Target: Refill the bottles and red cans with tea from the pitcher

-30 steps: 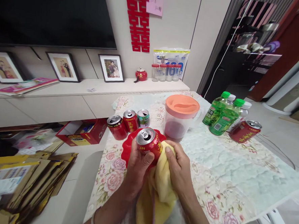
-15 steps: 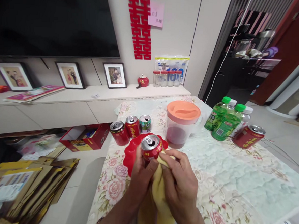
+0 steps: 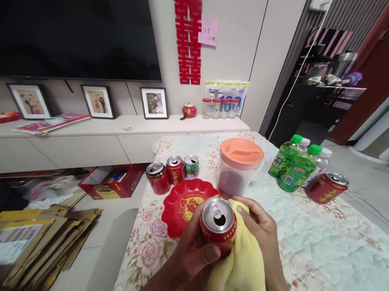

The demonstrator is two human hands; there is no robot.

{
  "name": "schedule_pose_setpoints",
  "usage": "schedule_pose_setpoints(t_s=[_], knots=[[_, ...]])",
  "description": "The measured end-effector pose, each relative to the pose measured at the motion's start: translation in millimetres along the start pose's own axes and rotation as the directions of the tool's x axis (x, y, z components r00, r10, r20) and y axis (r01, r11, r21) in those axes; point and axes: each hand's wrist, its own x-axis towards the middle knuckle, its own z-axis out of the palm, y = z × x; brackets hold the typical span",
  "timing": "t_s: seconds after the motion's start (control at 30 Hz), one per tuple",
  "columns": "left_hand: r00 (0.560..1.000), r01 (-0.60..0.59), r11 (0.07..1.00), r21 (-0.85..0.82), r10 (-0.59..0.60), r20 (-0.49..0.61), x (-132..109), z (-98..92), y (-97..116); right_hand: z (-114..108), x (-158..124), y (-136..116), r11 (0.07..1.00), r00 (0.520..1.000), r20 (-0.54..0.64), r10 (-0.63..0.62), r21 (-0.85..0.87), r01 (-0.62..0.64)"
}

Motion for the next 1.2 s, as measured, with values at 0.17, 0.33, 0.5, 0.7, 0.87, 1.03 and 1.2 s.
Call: schedule_pose_setpoints(t_s=[0.17,0.33,0.5,0.7,0.87,1.03,1.2], knots=[[0.997,-0.046,0.999,0.021,0.047,-0.057,1.7,-3.9,1.1,3.8,7.0,7.5,0.986,0.994,0.017,-0.106,-0.124,0.107],[0.983,-0.029,0.999,0.026,0.033,-0.182,4.2,-6.7,-4.5,0.8,5.0,15.4,0.933,0.963,0.091,-0.252,-0.242,0.267],[0.953,-0.055,0.997,0.051,0.067,-0.294,6.3,-13.6,-13.8,10.4,-11.1,19.3,0.701,0.799,0.171,-0.576,-0.399,0.591],[0.941,-0.059,0.997,0.046,0.071,-0.332,0.7,-13.4,-11.5,13.9,-7.4,25.3,0.623,0.717,0.192,-0.670,-0.380,0.683],[0.978,-0.064,0.998,0.027,0.068,-0.199,-1.3,-2.9,-0.4,5.6,5.5,25.1,0.984,0.979,0.122,-0.160,-0.062,0.169],[0.963,-0.125,0.992,-0.015,0.118,-0.243,2.5,1.0,-5.2,6.9,7.3,22.3,0.987,0.995,0.098,-0.015,0.162,-0.002],[0.923,-0.111,0.992,0.058,0.125,-0.364,16.4,6.7,-2.1,14.4,9.3,26.5,0.974,0.994,0.111,0.022,0.222,-0.046]])
